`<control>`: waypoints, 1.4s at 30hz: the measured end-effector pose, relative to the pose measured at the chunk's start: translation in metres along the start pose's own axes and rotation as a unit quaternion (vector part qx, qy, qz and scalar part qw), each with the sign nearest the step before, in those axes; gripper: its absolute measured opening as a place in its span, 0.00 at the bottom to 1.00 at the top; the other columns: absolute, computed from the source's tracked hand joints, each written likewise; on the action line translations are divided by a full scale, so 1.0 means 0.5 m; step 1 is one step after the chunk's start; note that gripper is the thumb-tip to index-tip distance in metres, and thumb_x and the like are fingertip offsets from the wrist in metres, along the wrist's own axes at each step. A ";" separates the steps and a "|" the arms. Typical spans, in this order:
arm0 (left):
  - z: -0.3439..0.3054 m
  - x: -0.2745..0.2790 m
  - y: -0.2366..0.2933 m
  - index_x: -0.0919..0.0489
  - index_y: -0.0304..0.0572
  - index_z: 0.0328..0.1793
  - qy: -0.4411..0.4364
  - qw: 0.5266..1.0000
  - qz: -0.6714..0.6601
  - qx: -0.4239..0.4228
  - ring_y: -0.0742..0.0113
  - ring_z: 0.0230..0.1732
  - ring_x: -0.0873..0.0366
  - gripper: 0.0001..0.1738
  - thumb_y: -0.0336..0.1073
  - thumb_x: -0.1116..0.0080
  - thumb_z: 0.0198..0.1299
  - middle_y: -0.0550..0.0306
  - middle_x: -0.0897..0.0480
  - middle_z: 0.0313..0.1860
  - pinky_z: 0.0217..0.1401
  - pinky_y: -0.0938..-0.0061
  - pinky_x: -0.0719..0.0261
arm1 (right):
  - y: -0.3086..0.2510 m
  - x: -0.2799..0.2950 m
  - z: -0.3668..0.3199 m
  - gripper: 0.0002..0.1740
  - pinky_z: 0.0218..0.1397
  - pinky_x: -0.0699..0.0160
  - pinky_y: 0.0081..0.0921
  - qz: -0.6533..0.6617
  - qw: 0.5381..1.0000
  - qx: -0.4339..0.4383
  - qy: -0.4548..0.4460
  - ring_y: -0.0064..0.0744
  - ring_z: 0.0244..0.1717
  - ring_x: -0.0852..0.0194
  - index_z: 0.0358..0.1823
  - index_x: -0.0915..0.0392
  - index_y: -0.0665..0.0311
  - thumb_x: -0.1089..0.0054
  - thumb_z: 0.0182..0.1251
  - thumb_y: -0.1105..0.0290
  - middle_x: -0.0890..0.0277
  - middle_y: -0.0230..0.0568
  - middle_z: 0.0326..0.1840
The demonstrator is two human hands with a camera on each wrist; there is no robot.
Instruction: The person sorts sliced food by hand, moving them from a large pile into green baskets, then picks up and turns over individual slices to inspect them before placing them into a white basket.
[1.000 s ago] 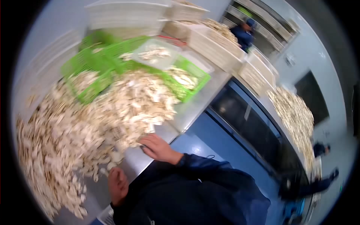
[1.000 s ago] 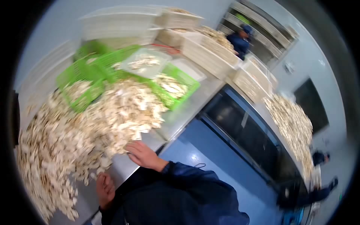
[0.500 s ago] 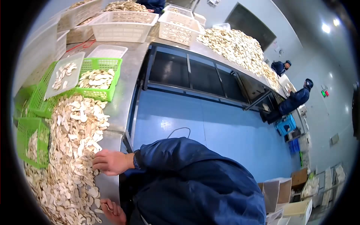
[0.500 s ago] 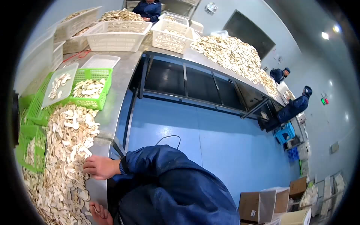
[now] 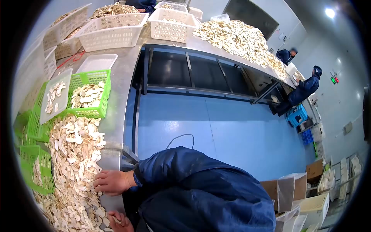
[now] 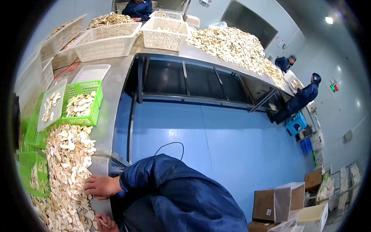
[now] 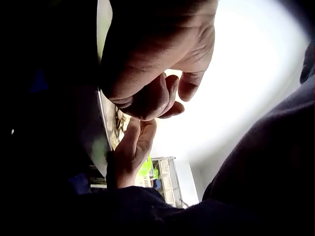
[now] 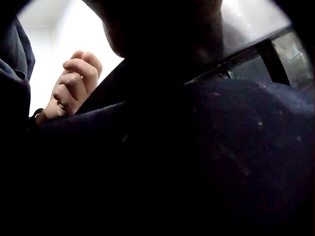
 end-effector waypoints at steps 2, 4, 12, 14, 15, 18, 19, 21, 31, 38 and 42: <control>0.003 -0.034 -0.006 0.25 0.44 0.52 0.024 0.998 0.049 0.011 0.74 0.24 0.47 0.13 0.43 0.53 0.75 0.61 0.38 0.28 0.28 0.80 0.42 | 0.001 -0.003 -0.002 0.22 0.61 0.32 0.43 0.000 1.000 0.003 0.007 0.46 0.59 0.34 0.52 0.28 0.57 0.37 0.55 0.64 0.30 0.39 0.53; 0.014 -0.035 -0.012 0.25 0.44 0.52 0.017 0.998 0.066 0.003 0.74 0.24 0.47 0.12 0.43 0.53 0.75 0.62 0.38 0.27 0.27 0.81 0.43 | 0.002 -0.004 -0.003 0.22 0.61 0.32 0.43 0.000 1.000 0.003 0.014 0.46 0.59 0.34 0.52 0.28 0.57 0.37 0.54 0.64 0.31 0.38 0.53; 0.029 -0.025 -0.014 0.26 0.44 0.52 0.015 0.998 0.063 0.008 0.75 0.23 0.45 0.13 0.44 0.52 0.74 0.63 0.37 0.25 0.23 0.83 0.44 | 0.005 -0.007 -0.004 0.23 0.61 0.33 0.42 -0.004 1.000 0.004 0.013 0.45 0.60 0.35 0.52 0.28 0.56 0.37 0.54 0.63 0.31 0.37 0.54; 0.027 -0.023 -0.011 0.26 0.44 0.52 0.026 0.998 0.053 0.013 0.75 0.23 0.45 0.14 0.45 0.52 0.74 0.63 0.36 0.25 0.22 0.83 0.43 | 0.005 -0.007 -0.004 0.23 0.61 0.34 0.42 -0.006 1.000 0.000 0.006 0.45 0.60 0.36 0.52 0.28 0.56 0.37 0.54 0.63 0.31 0.37 0.54; 0.027 -0.020 -0.010 0.26 0.44 0.52 0.027 0.998 0.051 0.016 0.75 0.22 0.45 0.14 0.45 0.52 0.74 0.62 0.36 0.25 0.22 0.82 0.43 | 0.005 -0.007 -0.004 0.23 0.61 0.34 0.41 -0.006 1.000 -0.002 0.003 0.45 0.60 0.36 0.52 0.28 0.56 0.37 0.53 0.63 0.31 0.37 0.54; 0.029 -0.009 -0.007 0.25 0.44 0.52 0.038 0.998 0.048 0.017 0.75 0.20 0.45 0.15 0.46 0.51 0.73 0.62 0.35 0.26 0.22 0.82 0.43 | 0.005 -0.006 -0.002 0.23 0.60 0.34 0.41 -0.006 1.000 -0.003 -0.002 0.45 0.60 0.36 0.52 0.28 0.56 0.37 0.53 0.63 0.31 0.37 0.54; 0.029 -0.007 -0.008 0.25 0.44 0.52 0.047 0.998 0.051 0.011 0.75 0.20 0.45 0.15 0.47 0.51 0.73 0.62 0.34 0.26 0.21 0.82 0.43 | 0.004 -0.003 0.000 0.23 0.60 0.33 0.41 -0.004 1.000 -0.001 -0.001 0.45 0.60 0.36 0.52 0.28 0.56 0.37 0.53 0.63 0.31 0.37 0.54; 0.030 -0.004 -0.008 0.25 0.45 0.51 0.064 0.997 0.050 0.007 0.75 0.19 0.45 0.16 0.48 0.51 0.73 0.61 0.34 0.26 0.20 0.82 0.43 | 0.002 0.000 0.001 0.22 0.60 0.33 0.41 -0.001 1.000 -0.002 -0.001 0.45 0.60 0.36 0.52 0.28 0.56 0.37 0.53 0.64 0.31 0.37 0.53; 0.036 -0.002 -0.005 0.22 0.47 0.45 0.077 0.997 0.003 0.021 0.73 0.15 0.45 0.18 0.50 0.56 0.73 0.58 0.33 0.25 0.16 0.81 0.42 | -0.004 0.009 0.008 0.20 0.59 0.32 0.41 0.013 1.000 -0.009 0.011 0.46 0.56 0.33 0.50 0.26 0.57 0.38 0.54 0.66 0.29 0.39 0.52; 0.031 -0.007 -0.004 0.22 0.45 0.44 0.081 0.996 0.026 0.016 0.73 0.16 0.45 0.17 0.46 0.57 0.75 0.59 0.34 0.24 0.18 0.81 0.40 | -0.007 0.014 0.010 0.19 0.58 0.31 0.41 0.014 1.000 -0.009 0.013 0.46 0.56 0.32 0.49 0.26 0.58 0.38 0.54 0.67 0.29 0.39 0.52; 0.027 0.004 -0.007 0.22 0.44 0.44 0.085 0.996 0.019 0.014 0.74 0.16 0.45 0.16 0.46 0.57 0.75 0.59 0.34 0.25 0.20 0.81 0.40 | -0.007 0.015 0.010 0.19 0.59 0.31 0.41 0.016 1.000 -0.009 0.011 0.46 0.56 0.33 0.49 0.26 0.58 0.37 0.54 0.68 0.29 0.39 0.52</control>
Point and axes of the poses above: each hand's wrist, its own z-axis towards the middle knuckle, its own x-axis out of the back of the hand, y = z × x, the point moved 3 cm from there along z, towards the middle knuckle
